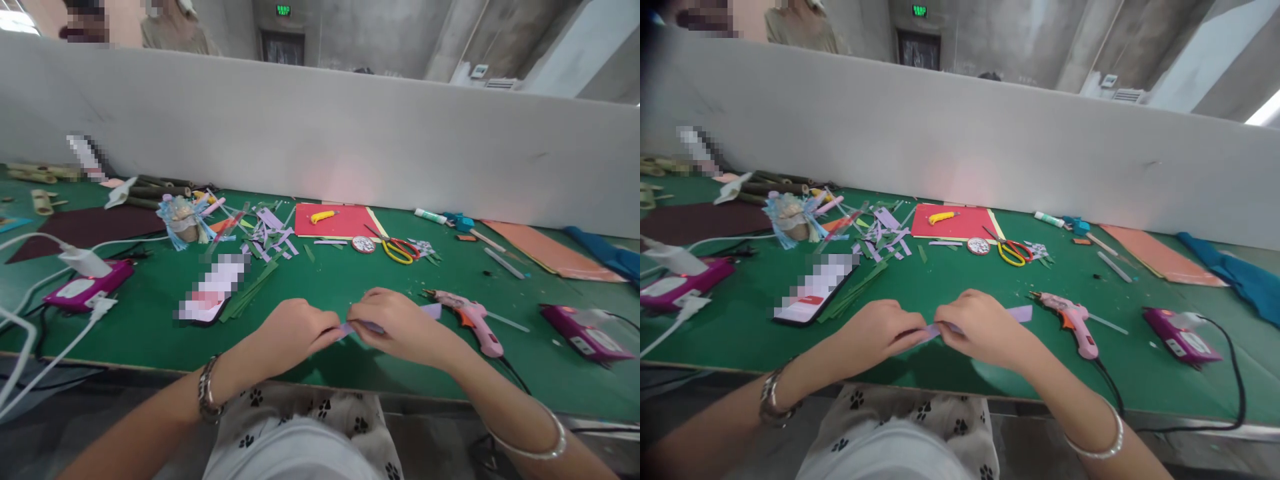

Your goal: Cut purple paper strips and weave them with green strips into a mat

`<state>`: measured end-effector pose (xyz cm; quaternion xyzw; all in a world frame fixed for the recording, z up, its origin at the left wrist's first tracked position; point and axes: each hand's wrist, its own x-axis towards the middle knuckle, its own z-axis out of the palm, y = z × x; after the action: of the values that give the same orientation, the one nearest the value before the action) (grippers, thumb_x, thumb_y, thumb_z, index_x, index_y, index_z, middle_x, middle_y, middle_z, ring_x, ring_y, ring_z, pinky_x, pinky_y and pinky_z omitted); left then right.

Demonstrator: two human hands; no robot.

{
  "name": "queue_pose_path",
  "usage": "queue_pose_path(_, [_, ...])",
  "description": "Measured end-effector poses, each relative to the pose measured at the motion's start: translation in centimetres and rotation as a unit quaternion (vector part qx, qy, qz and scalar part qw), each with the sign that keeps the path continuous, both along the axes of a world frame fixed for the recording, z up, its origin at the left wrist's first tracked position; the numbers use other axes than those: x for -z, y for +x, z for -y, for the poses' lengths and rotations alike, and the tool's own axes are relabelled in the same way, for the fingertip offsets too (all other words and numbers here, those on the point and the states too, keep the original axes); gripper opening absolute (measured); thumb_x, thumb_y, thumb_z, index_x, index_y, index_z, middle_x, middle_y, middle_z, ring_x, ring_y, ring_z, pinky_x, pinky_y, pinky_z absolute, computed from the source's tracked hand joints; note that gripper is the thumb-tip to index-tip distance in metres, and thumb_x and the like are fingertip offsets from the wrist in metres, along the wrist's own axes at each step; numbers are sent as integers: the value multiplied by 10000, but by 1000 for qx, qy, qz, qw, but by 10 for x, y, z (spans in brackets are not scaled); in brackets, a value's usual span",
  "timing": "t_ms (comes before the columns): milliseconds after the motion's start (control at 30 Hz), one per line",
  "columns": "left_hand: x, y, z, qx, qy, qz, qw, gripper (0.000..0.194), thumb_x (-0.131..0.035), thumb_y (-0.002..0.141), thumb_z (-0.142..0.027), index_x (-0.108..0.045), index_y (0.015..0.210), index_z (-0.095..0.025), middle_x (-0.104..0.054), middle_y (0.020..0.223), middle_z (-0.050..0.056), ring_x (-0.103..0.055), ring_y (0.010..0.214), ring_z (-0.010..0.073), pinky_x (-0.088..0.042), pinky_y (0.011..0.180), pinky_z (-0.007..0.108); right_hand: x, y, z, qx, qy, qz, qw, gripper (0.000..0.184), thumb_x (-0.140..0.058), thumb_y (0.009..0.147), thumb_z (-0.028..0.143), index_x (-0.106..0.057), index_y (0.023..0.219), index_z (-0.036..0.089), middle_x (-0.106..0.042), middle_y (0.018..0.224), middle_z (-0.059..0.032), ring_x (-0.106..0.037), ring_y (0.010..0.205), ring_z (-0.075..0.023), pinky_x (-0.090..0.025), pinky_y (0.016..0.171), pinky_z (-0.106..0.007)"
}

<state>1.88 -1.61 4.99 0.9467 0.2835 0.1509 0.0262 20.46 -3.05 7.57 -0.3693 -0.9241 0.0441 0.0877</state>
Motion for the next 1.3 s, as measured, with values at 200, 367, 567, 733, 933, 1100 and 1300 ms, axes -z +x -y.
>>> queue_pose_path(200, [0, 2, -5, -4, -114, 37, 993, 304, -406, 886, -278, -562, 651, -165, -570, 555, -33, -493, 501, 88, -266, 473, 208, 19, -5, -3, -36, 183, -56, 981, 204, -392, 722, 98, -457, 548, 183, -446, 426, 43, -322, 418, -88, -268, 517, -211])
queue_pose_path(367, [-1, -10, -4, -12, -169, 73, 983, 281, -404, 885, -252, -593, 695, -165, -577, 569, -48, -479, 497, 68, -291, 484, 177, 24, 9, -7, -14, 196, -56, 979, 237, -371, 698, 68, -420, 502, 193, -403, 401, 53, -292, 397, -86, -261, 501, -207])
queue_pose_path(567, [-5, -27, -8, -13, -142, 62, 988, 252, -423, 879, -224, -593, 700, -173, -620, 613, -53, -510, 519, 71, -310, 499, 172, 35, 48, -5, 79, 251, -6, 965, 269, -352, 730, 68, -435, 512, 203, -455, 437, 36, -362, 439, -99, -338, 670, -249])
queue_pose_path(733, [-5, -18, -6, -24, -17, -40, 999, 262, -409, 884, -237, -546, 669, -176, -578, 523, -37, -496, 469, 120, -293, 489, 230, 37, 70, -9, 177, 276, 29, 944, 284, -362, 760, 98, -449, 513, 209, -516, 455, 12, -415, 453, -118, -342, 685, -281])
queue_pose_path(933, [-5, -22, -1, -30, 61, -27, 997, 304, -354, 905, -238, -524, 659, -188, -544, 469, -44, -455, 421, 127, -270, 483, 247, 27, 94, -12, 264, 269, 25, 926, 231, -385, 758, 158, -456, 549, 224, -546, 486, -22, -477, 491, -146, -368, 627, -288])
queue_pose_path(1100, [1, -15, -8, 8, 50, -68, 996, 260, -445, 870, -254, -516, 631, -182, -542, 470, -42, -467, 432, 129, -275, 494, 253, 26, 64, 2, 185, 213, -88, 955, 187, -369, 791, 172, -524, 693, 211, -611, 645, -38, -560, 625, -163, -406, 608, -283])
queue_pose_path(1300, [12, -8, -18, 54, 43, -15, 998, 256, -395, 893, -223, -514, 671, -174, -589, 587, -38, -491, 524, 108, -314, 582, 252, 31, 20, 5, 42, 70, -10, 997, 211, -342, 888, 215, -551, 873, 189, -633, 771, -32, -576, 693, -138, -410, 792, -320])
